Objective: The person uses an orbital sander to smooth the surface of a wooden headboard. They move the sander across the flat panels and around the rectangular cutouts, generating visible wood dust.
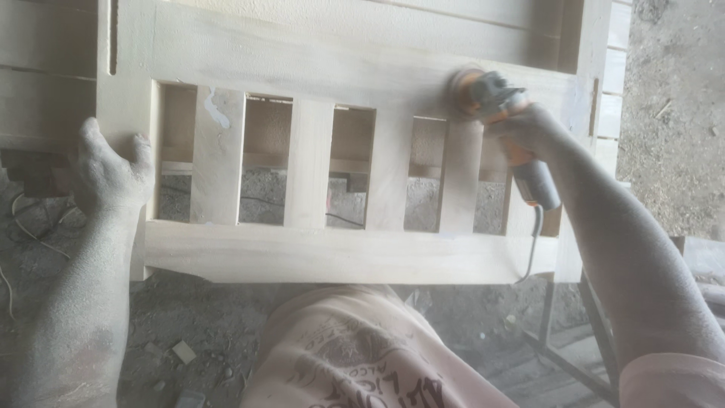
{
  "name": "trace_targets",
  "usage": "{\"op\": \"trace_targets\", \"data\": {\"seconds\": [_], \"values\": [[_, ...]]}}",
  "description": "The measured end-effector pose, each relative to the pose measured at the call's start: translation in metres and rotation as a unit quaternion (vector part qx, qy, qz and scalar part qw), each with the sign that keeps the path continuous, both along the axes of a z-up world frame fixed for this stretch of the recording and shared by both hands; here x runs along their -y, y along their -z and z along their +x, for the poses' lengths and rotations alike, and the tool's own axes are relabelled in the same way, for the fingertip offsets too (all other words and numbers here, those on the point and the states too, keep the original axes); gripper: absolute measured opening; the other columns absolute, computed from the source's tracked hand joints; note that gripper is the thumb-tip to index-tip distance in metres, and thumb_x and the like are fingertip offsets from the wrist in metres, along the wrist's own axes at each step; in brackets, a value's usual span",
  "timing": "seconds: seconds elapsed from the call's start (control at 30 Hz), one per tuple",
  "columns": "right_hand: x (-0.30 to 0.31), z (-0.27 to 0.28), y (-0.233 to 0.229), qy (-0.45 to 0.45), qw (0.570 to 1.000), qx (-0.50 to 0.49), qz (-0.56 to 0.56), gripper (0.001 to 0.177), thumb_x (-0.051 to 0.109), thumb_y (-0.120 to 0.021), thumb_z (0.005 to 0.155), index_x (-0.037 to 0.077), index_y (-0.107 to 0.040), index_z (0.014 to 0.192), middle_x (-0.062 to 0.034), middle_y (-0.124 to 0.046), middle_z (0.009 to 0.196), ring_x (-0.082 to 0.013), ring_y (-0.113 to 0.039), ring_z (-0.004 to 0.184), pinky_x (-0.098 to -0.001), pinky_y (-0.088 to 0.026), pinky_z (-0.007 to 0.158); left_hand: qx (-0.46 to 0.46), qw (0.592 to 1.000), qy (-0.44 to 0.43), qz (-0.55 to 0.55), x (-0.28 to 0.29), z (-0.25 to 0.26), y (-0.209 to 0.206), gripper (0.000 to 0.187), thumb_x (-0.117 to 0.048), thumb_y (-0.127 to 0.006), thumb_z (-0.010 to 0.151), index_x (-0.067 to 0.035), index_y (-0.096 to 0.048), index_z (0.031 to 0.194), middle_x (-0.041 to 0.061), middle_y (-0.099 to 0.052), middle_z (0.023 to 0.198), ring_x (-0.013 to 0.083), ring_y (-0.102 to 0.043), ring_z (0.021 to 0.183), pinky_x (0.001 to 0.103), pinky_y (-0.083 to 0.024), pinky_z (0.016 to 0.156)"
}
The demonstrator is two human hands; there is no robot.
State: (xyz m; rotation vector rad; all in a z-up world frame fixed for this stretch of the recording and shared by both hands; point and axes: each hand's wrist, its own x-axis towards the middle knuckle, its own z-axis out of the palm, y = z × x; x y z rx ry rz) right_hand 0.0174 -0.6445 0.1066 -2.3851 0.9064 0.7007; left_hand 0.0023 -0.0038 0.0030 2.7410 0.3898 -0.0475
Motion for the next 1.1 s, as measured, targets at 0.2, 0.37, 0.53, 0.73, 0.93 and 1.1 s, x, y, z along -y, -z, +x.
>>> {"op": "trace_targets", "data": {"seconds": [0.2, 0.37, 0.53, 0.73, 0.93, 1.1], "values": [[0.002, 0.009, 0.001, -0.092, 0.995, -0.007, -0.043, 0.056, 0.022, -0.086, 0.079, 0.0, -0.064, 0.126, -0.0182, -0.068, 0.111, -0.0313, -0.066, 0.104, -0.0463, -0.056, 0.094, 0.011, 1.0, 0.004, 0.024, -0.001, 0.002, -0.001, 0.07, -0.043, -0.061, 0.11, 0.002, -0.035, 0.157, 0.03, -0.05, 0.143, 0.0411, -0.055, 0.129, 0.057, -0.053, 0.093], [0.013, -0.003, 0.005, 0.045, 0.998, 0.013, 0.034, 0.053, 0.022, -0.08, 0.08, 0.003, -0.061, 0.125, -0.0151, -0.069, 0.108, -0.0294, -0.07, 0.098, -0.0446, -0.06, 0.086, 0.022, 1.0, 0.008, 0.01, -0.003, -0.003, 0.002, 0.069, -0.042, -0.06, 0.11, 0.004, -0.035, 0.157, 0.03, -0.05, 0.142, 0.0408, -0.055, 0.129, 0.057, -0.053, 0.093], [0.023, 0.005, 0.004, -0.042, 0.999, -0.012, -0.024, 0.054, 0.02, -0.083, 0.078, 0.004, -0.064, 0.125, -0.0152, -0.068, 0.106, -0.0262, -0.068, 0.095, -0.0423, -0.058, 0.084, 0.016, 0.999, 0.012, 0.041, -0.004, 0.004, 0.003, 0.068, -0.04, -0.061, 0.109, 0.004, -0.038, 0.154, 0.029, -0.051, 0.141, 0.0411, -0.054, 0.131, 0.058, -0.052, 0.095], [0.012, -0.008, 0.002, 0.039, 0.998, 0.03, 0.025, 0.053, 0.024, -0.081, 0.078, 0.003, -0.064, 0.124, -0.0119, -0.069, 0.107, -0.0238, -0.069, 0.093, -0.0421, -0.06, 0.084, 0.035, 0.999, 0.018, 0.027, -0.005, -0.002, 0.006, 0.069, -0.041, -0.062, 0.111, 0.004, -0.037, 0.157, 0.03, -0.051, 0.145, 0.0425, -0.053, 0.131, 0.058, -0.051, 0.097], [-0.009, -0.047, -0.007, -0.105, 0.993, -0.022, -0.043, 0.051, 0.023, -0.082, 0.079, 0.002, -0.066, 0.121, -0.0148, -0.07, 0.103, -0.0276, -0.07, 0.094, -0.0437, -0.059, 0.082, 0.065, 0.997, 0.03, 0.012, -0.022, -0.003, 0.035, 0.063, -0.037, -0.06, 0.111, 0.004, -0.037, 0.153, 0.029, -0.053, 0.146, 0.0421, -0.054, 0.133, 0.057, -0.05, 0.102], [-0.035, -0.088, -0.018, -0.069, 0.991, -0.093, -0.062, 0.052, 0.023, -0.081, 0.082, 0.003, -0.062, 0.127, -0.0155, -0.069, 0.103, -0.0289, -0.069, 0.095, -0.0405, -0.06, 0.082, 0.146, 0.985, 0.081, 0.053, -0.036, 0.009, 0.06, 0.063, -0.027, -0.06, 0.102, 0.007, -0.039, 0.151, 0.029, -0.055, 0.139, 0.0429, -0.054, 0.134, 0.055, -0.048, 0.107]]}}
